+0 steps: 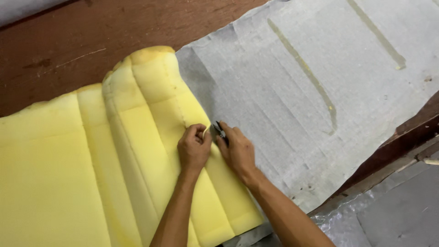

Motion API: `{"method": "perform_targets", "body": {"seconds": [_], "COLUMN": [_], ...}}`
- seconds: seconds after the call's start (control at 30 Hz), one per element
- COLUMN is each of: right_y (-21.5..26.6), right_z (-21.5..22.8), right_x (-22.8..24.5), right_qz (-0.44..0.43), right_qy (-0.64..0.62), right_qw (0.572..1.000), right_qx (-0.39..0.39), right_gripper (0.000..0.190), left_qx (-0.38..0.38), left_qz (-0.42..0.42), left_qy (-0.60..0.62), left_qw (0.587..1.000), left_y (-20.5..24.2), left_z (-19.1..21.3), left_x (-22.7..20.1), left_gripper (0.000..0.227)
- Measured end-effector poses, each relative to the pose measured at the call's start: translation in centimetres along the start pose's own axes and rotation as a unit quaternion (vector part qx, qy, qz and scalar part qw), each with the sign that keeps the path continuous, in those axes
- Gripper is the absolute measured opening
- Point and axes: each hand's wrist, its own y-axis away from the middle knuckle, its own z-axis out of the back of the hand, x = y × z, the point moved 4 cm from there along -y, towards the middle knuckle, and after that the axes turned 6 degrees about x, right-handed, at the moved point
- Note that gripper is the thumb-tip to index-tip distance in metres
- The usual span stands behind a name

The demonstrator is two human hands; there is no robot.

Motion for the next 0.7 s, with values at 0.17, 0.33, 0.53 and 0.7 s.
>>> {"method": "perform_targets", "body": {"seconds": [0.17,0.33,0.53,0.7], "right_y": [-0.2,-1.1,-1.3,-1.5], "right_z": [-0.4,-0.9,-1.0,-1.4], "right_x": [1.2,0.9,1.1,0.8], "right_qz": [0.05,0.018,0.054,0.057], "right_qy": [0.092,0.12,0.126,0.146], "right_qw": [0.994,0.993,0.991,0.988], "right_qx": [-0.028,0.006,-0.009,0.0], "right_gripper": [0.031,0.027,0.021,0.02], "left_qx": [0.013,0.035,0.033,0.019], "left_qz": [-0.002,0.011,0.001,-0.009], "left_qy": [0.02,0.018,0.028,0.036], "left_qw": [1.0,0.999,0.999,0.999], "left_y": [0.2,0.1,0.1,0.2], "left_z": [0.5,0.4,0.5,0.3], "left_x": [0.0,-0.2,-0.3,0.2], "left_gripper": [0.016,0.015,0.015,0.014]}}
